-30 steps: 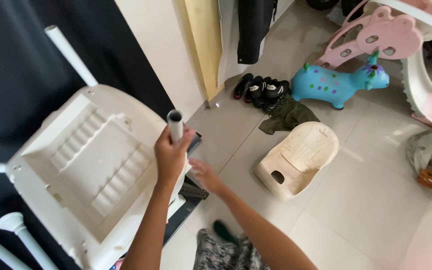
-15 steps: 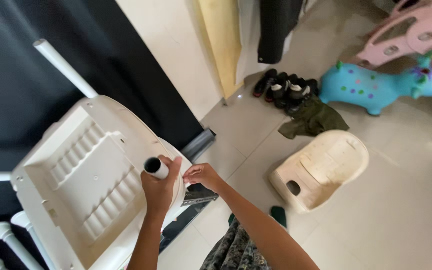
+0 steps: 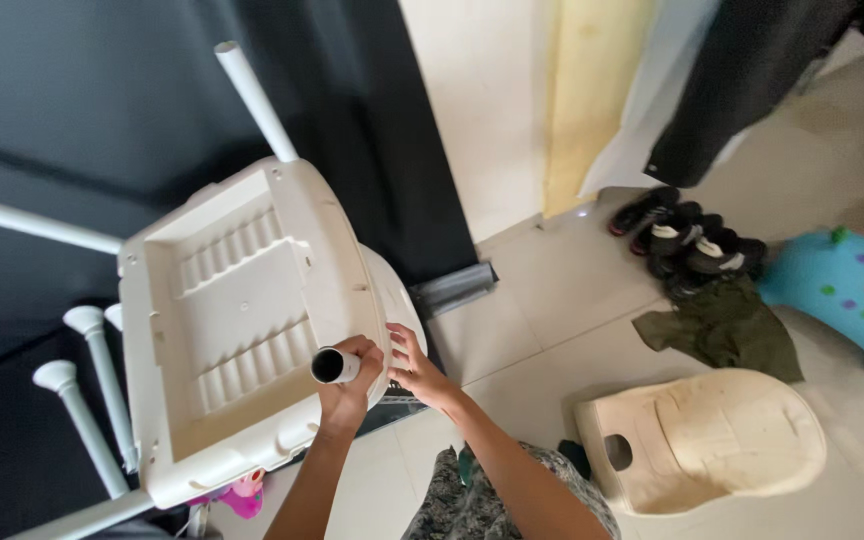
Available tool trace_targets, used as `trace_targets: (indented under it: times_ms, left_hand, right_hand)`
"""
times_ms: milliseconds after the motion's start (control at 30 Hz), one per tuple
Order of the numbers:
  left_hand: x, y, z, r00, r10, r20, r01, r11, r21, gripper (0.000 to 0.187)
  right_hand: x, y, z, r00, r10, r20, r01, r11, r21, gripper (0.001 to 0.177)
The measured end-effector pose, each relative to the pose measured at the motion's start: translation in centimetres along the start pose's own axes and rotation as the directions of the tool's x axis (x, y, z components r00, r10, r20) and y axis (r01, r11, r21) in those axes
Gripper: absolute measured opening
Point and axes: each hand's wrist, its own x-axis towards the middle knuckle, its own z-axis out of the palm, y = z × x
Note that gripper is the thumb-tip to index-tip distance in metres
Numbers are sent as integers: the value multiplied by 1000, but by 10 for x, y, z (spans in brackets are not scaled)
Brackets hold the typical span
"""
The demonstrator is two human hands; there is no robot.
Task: The person disassembles a white plastic table, pulling the legs off the tabletop one at a time and separating the leg segments. They then lay the detached legs and leg pieces out on the table surface and arrange them in groups.
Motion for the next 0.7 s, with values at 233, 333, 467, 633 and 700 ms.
trace_targets:
  times_ms: [233, 333, 467, 633, 700]
  left_hand:
    - [-3, 13, 2, 999, 37, 13, -37, 999, -9, 17]
    - [-4, 12, -3, 999, 48, -3, -48, 994, 95, 15]
    - [-3, 7, -3, 997, 77, -19, -74, 990, 119, 16]
    - [1, 0, -1, 988, 112, -102, -98, 986, 133, 11]
    - [-5, -2, 0, 988, 97, -117, -84, 990, 111, 10]
  right_hand:
    - [2, -18, -14, 801, -563, 203, 557, 577, -597, 102]
    - [14, -25, -29, 689, -610, 392, 653, 287, -701, 105]
    - [35, -29, -45, 476, -604, 640, 766, -73, -639, 102]
    - [59, -35, -52, 476, -346, 809, 801, -209, -561, 101]
    - [60, -36, -52, 318, -463, 827, 867, -210, -451, 110]
